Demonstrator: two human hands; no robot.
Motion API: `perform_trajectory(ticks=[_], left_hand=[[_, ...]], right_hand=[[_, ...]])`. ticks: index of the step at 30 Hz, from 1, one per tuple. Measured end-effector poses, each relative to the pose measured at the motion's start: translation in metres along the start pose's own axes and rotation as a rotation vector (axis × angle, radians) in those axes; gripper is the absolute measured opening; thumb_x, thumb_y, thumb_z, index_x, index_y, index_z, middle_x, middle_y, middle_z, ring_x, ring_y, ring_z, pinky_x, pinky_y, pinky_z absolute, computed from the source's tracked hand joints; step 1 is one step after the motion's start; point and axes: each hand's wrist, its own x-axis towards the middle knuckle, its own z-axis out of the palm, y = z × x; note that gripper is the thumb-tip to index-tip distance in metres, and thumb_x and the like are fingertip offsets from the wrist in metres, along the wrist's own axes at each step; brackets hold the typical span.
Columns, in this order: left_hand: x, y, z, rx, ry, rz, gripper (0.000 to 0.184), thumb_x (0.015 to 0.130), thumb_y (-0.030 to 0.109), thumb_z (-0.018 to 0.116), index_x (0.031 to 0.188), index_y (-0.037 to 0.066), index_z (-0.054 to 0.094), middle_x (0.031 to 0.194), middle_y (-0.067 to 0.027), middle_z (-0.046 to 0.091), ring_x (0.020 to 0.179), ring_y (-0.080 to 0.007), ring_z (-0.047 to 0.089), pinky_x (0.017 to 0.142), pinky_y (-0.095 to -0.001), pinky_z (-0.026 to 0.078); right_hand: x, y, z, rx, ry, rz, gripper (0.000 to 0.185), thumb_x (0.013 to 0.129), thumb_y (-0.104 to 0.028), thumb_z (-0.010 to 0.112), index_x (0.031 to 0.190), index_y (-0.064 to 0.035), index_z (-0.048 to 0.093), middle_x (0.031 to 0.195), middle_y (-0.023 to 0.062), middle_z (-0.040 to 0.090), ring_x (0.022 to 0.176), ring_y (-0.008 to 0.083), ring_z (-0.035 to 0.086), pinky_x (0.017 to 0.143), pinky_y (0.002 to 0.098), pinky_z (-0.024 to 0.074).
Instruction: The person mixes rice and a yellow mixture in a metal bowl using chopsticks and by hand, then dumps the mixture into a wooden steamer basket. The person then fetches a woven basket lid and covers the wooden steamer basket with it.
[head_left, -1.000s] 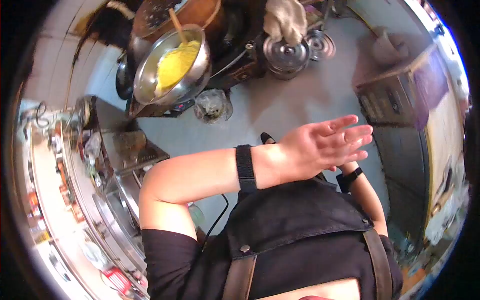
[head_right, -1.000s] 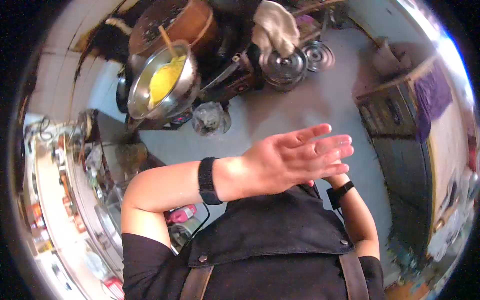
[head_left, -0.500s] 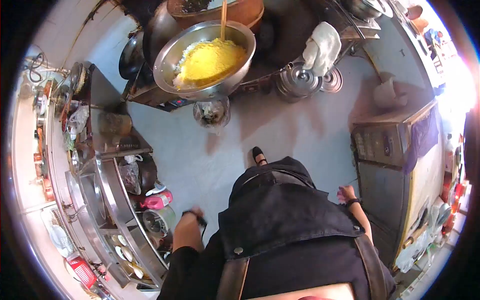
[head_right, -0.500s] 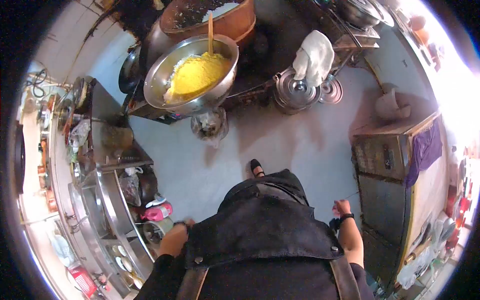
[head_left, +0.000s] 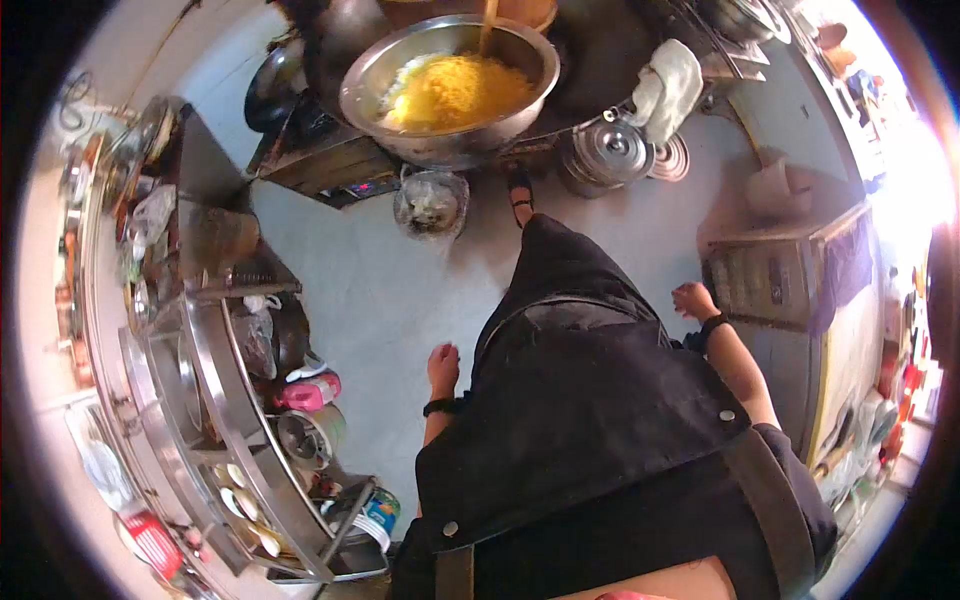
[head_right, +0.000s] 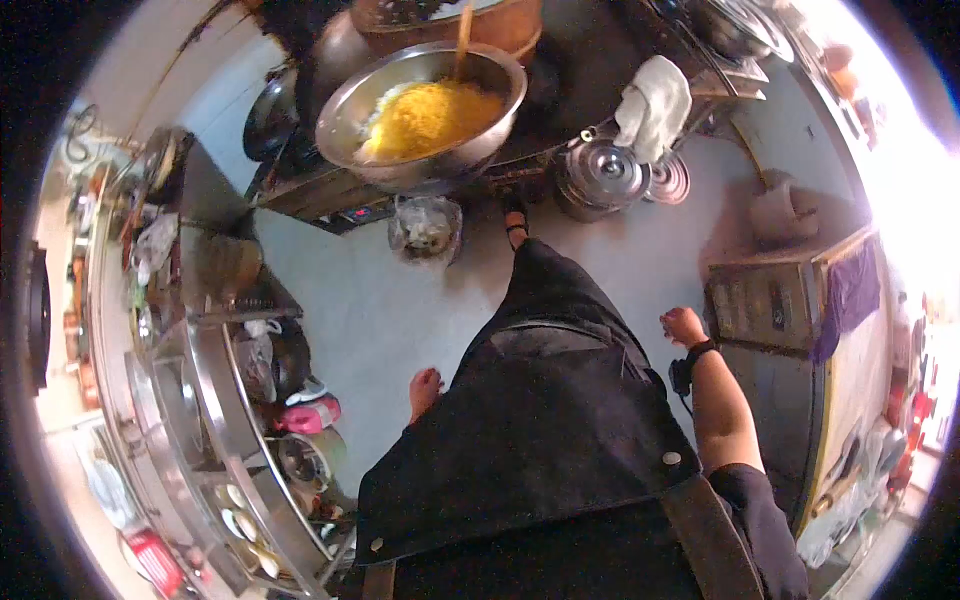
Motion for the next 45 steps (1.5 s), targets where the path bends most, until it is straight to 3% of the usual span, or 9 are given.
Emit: perform_trajectory(ticks=[2,11,17,19,22,30,32,36,45], left_hand=[[-0.017,0.071,0.004,0.157,0.142,0.414,0.036,0.088,0.026,0.062,0.113,0.0,0.063,0.105,-0.0187,0.067,0.092,-0.0271,0.068,0.084,-0.0381,0.053],[-0.014,0.085,-0.046,0.39,0.218,0.423,0.037,0.087,0.024,0.065,0.114,-0.001,0.063,0.109,-0.0191,0.068,0.101,-0.0273,0.067,0.087,-0.0357,0.053],[-0.038,0.142,-0.074,-0.008,0.263,0.37,0.029,0.087,0.019,0.066,0.11,0.0,0.065,0.104,-0.0137,0.068,0.096,-0.0259,0.066,0.082,-0.0359,0.053],[-0.062,0.207,-0.078,-0.74,0.288,0.161,0.02,0.089,0.015,0.065,0.105,0.003,0.065,0.095,-0.0083,0.068,0.09,-0.0213,0.065,0.076,-0.034,0.053],[-0.042,0.257,-0.106,-1.035,0.223,0.126,0.018,0.089,0.012,0.064,0.106,0.006,0.063,0.096,-0.0058,0.065,0.087,-0.0187,0.063,0.072,-0.0331,0.051],[-0.032,0.469,-0.079,-0.819,0.204,0.397,0.046,0.089,0.014,0.066,0.13,0.007,0.047,0.115,-0.0076,0.053,0.096,-0.0216,0.057,0.077,-0.0349,0.049],[0.0,0.482,-0.073,-0.14,0.567,0.612,0.063,0.086,0.014,0.07,0.14,0.005,0.038,0.117,-0.0099,0.049,0.104,-0.0247,0.053,0.086,-0.0387,0.049],[0.045,0.489,-0.077,-0.177,0.407,0.661,0.083,0.079,0.011,0.074,0.146,-0.005,0.026,0.146,-0.0205,0.035,0.131,-0.0277,0.041,0.108,-0.0388,0.037],[0.038,0.504,-0.07,-0.122,0.608,0.381,0.058,0.082,0.003,0.056,0.137,-0.001,0.038,0.133,-0.0193,0.05,0.124,-0.0308,0.049,0.101,-0.0389,0.041]], right_hand=[[0.011,-0.04,-0.012,0.031,0.113,-0.013,0.02,0.086,-0.024,0.061,0.094,-0.0058,0.066,0.071,0.0017,0.062,0.058,0.0135,0.062,0.047,0.0303,0.0495],[0.019,-0.149,-0.013,0.122,0.075,-0.211,0.02,0.088,-0.024,0.063,0.097,-0.006,0.066,0.078,0.0009,0.064,0.064,0.0132,0.064,0.05,0.0282,0.0488],[-0.046,-0.242,0.003,-0.011,0.249,-0.579,0.019,0.089,-0.021,0.061,0.088,-0.0024,0.066,0.069,0.0056,0.065,0.063,0.0149,0.065,0.053,0.0307,0.0499],[-0.067,-0.286,-0.003,-0.031,0.295,-0.666,0.018,0.089,-0.02,0.061,0.086,-0.0022,0.066,0.068,0.0077,0.065,0.062,0.0181,0.066,0.054,0.0325,0.0505],[-0.091,-0.357,-0.03,-0.509,0.628,-1.281,0.014,0.086,-0.018,0.062,0.082,-0.0047,0.064,0.07,0.0106,0.062,0.064,0.0309,0.061,0.058,0.0398,0.05],[-0.069,-0.552,-0.094,-1.214,0.913,-1.552,0.017,0.083,-0.017,0.06,0.099,-0.0121,0.063,0.109,0.0035,0.062,0.107,0.0189,0.056,0.093,0.0338,0.0446],[-0.028,-0.585,-0.086,-1.258,1.054,-1.976,0.018,0.081,-0.019,0.059,0.098,-0.0141,0.063,0.11,0.0014,0.062,0.112,0.0165,0.056,0.101,0.0347,0.0403],[0.025,-0.634,-0.059,-1.496,0.712,-2.199,0.015,0.079,-0.02,0.059,0.093,-0.0155,0.062,0.103,0.0003,0.062,0.11,0.0186,0.056,0.106,0.0409,0.0356],[0.079,-0.669,0.005,-1.585,0.264,-1.91,0.016,0.077,-0.02,0.063,0.088,-0.0102,0.068,0.089,0.0067,0.061,0.082,0.0253,0.067,0.067,0.0393,0.052]])
